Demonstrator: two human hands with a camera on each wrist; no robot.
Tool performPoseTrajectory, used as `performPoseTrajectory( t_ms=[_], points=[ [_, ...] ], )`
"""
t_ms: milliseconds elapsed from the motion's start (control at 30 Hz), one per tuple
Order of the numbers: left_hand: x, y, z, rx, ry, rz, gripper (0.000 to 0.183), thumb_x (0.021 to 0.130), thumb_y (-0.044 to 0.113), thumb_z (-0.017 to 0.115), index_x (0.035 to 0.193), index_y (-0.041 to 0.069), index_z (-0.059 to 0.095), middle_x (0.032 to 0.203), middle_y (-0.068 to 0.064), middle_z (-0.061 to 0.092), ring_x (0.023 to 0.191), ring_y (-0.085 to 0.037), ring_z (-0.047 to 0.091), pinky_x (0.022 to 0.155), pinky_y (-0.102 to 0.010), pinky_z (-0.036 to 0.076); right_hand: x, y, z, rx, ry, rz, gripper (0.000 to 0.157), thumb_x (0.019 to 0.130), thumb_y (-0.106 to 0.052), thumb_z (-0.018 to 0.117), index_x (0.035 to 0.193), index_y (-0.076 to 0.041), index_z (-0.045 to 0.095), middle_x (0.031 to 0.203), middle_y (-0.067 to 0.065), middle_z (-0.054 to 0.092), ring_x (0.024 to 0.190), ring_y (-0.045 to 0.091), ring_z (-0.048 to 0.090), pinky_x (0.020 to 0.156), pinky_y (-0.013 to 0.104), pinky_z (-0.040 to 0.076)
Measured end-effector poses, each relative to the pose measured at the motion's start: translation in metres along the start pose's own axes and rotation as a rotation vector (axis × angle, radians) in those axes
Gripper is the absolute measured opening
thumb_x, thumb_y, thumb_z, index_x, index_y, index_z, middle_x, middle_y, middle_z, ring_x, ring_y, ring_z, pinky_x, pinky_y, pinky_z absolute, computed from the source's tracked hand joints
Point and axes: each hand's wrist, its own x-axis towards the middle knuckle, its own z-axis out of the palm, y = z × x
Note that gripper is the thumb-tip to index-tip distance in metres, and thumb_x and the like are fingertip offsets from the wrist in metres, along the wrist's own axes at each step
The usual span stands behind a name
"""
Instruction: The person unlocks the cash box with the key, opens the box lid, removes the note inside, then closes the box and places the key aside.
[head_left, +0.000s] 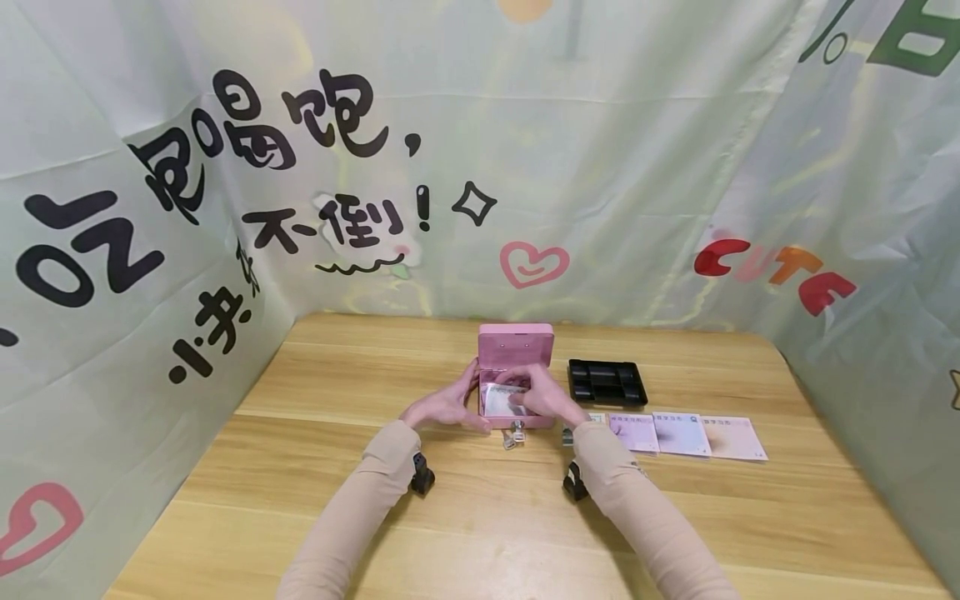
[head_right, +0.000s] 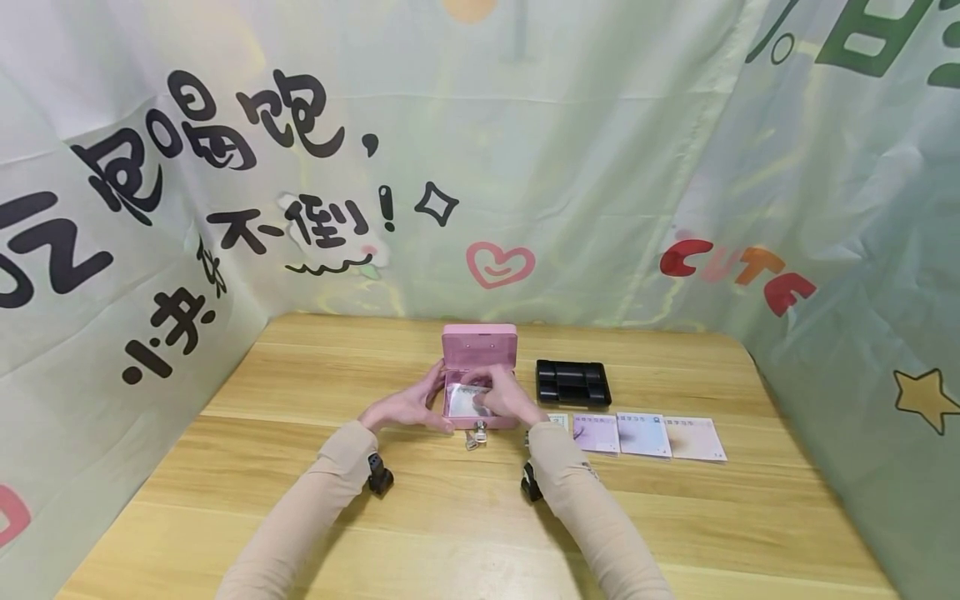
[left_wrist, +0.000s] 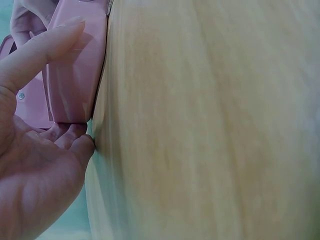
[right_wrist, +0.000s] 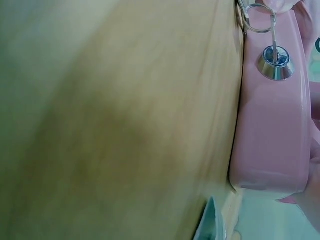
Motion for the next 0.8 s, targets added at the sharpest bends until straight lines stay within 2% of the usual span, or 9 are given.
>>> performPoseTrajectory(
  t_ms=[167,400,500,700,800],
  points=[
    [-0.0002,-0.0002,0.0004,0.003,0.004,-0.019,0.132,0.075,0.018,0.086,0.161,0.012,-0.015,0.169,-0.021,0.007,0.158,-0.036,0.010,0.129,-0.058,0.011,-0.0004,0.0005,-0.0006,0.014,0.012,0.016,0.042,0.080,0.012,0.066,0.117,-0.006,0.073,0.122,0.018,0.071,0.103,0.027,0.066,0.097,0.047,0.056],
    [0.0000,-0.0024,0.0010,-0.035,0.005,-0.025,0.134,0.074,0.014,0.086,0.161,0.011,-0.015,0.170,-0.021,0.005,0.158,-0.035,0.008,0.129,-0.057,0.009,0.0002,0.0041,-0.0003,0.021,0.025,-0.005,0.040,0.079,0.011,0.065,0.115,-0.006,0.074,0.124,0.018,0.071,0.112,0.033,0.064,0.103,0.053,0.052],
    [0.0000,-0.0026,0.0013,-0.040,0.006,-0.019,0.133,0.074,0.013,0.086,0.161,0.010,-0.015,0.169,-0.021,0.006,0.158,-0.036,0.009,0.129,-0.058,0.010,0.0001,0.0043,-0.0006,0.027,0.023,-0.009,0.039,0.080,0.011,0.066,0.114,-0.006,0.074,0.122,0.018,0.072,0.109,0.032,0.065,0.099,0.050,0.054],
    [0.0005,-0.0021,0.0016,-0.037,0.004,-0.005,0.132,0.074,0.012,0.086,0.161,0.010,-0.014,0.169,-0.022,0.009,0.158,-0.035,0.011,0.129,-0.057,0.010,-0.0001,0.0035,-0.0022,0.046,0.012,-0.030,0.034,0.083,0.009,0.067,0.115,0.000,0.072,0.117,0.021,0.073,0.098,0.029,0.068,0.085,0.034,0.057],
    [0.0004,-0.0016,0.0017,-0.045,0.003,0.001,0.132,0.074,0.011,0.086,0.161,0.010,-0.014,0.169,-0.021,0.010,0.158,-0.035,0.012,0.129,-0.057,0.010,0.0002,0.0037,-0.0024,0.043,0.012,-0.038,0.033,0.084,0.008,0.067,0.116,0.001,0.071,0.118,0.021,0.072,0.101,0.031,0.068,0.089,0.037,0.057]
  ],
)
